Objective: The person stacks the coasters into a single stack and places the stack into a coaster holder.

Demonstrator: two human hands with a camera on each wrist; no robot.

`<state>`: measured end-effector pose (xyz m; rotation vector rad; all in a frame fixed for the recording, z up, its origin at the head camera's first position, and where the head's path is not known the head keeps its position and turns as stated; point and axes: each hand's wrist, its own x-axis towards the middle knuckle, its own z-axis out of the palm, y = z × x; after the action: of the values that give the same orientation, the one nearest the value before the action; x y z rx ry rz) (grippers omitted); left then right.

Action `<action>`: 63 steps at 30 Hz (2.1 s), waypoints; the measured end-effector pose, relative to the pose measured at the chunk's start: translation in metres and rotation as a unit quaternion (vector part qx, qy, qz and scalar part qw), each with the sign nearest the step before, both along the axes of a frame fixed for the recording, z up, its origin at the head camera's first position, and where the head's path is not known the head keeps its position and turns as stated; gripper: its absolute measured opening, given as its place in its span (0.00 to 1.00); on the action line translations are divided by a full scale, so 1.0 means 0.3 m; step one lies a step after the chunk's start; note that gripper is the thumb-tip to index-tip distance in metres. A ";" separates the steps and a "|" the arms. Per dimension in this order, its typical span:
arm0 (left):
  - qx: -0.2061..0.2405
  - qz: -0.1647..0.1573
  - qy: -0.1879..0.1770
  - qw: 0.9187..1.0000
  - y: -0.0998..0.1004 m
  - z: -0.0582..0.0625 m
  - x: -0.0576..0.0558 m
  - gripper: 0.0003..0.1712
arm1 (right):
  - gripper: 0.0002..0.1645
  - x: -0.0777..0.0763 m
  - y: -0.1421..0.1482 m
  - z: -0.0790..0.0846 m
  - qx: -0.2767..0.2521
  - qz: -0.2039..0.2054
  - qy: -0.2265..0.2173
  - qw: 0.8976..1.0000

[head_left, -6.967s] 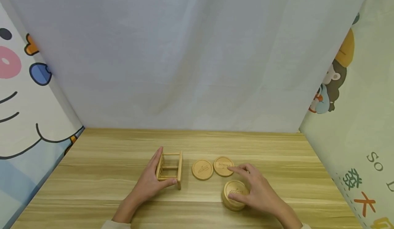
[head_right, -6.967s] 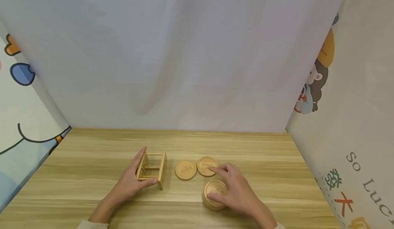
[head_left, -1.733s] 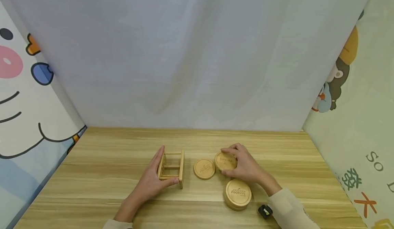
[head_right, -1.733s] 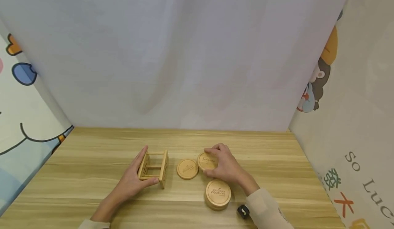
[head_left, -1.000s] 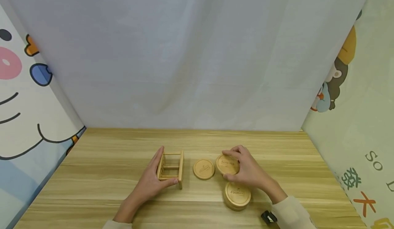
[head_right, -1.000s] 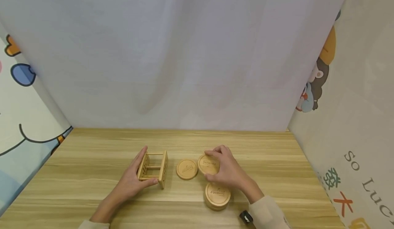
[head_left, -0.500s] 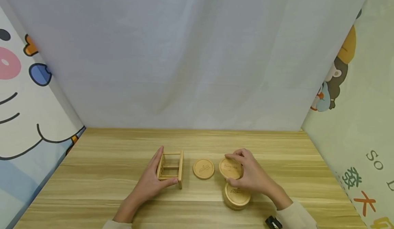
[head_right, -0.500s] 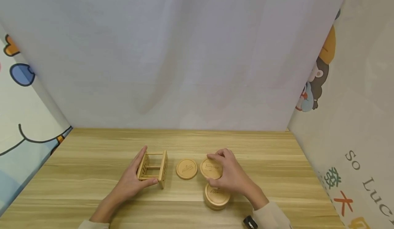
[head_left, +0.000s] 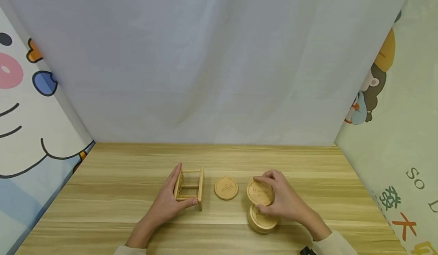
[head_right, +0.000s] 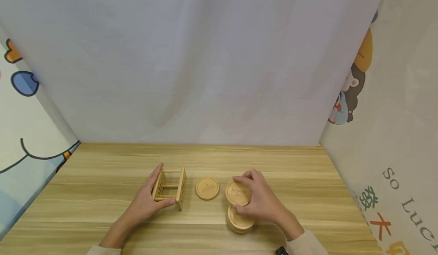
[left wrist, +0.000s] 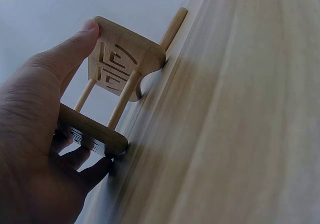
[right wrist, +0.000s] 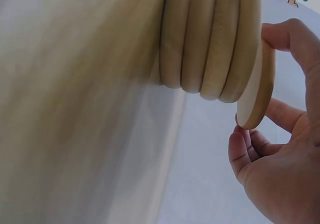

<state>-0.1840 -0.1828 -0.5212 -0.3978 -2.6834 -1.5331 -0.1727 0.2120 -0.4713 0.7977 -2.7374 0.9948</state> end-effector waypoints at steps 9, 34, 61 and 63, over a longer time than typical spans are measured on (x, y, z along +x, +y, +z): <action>0.008 0.000 -0.007 1.000 0.002 0.002 0.004 0.77 | 0.45 0.029 0.010 -0.003 0.000 0.000 -0.006 1.000; 0.003 0.004 0.006 1.000 0.005 0.008 0.005 0.77 | 0.44 0.094 0.030 -0.013 -0.010 0.014 0.015 1.000; 0.004 -0.001 0.000 1.000 0.002 0.008 0.006 0.77 | 0.43 0.125 0.045 -0.027 0.003 0.030 0.020 0.999; 0.001 -0.001 -0.001 1.000 0.002 0.008 0.005 0.77 | 0.43 0.126 0.046 -0.027 0.005 0.028 0.021 0.999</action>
<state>-0.1826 -0.1823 -0.5188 -0.4000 -2.6825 -1.5377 -0.1349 0.2258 -0.4794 0.8921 -2.7004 0.9651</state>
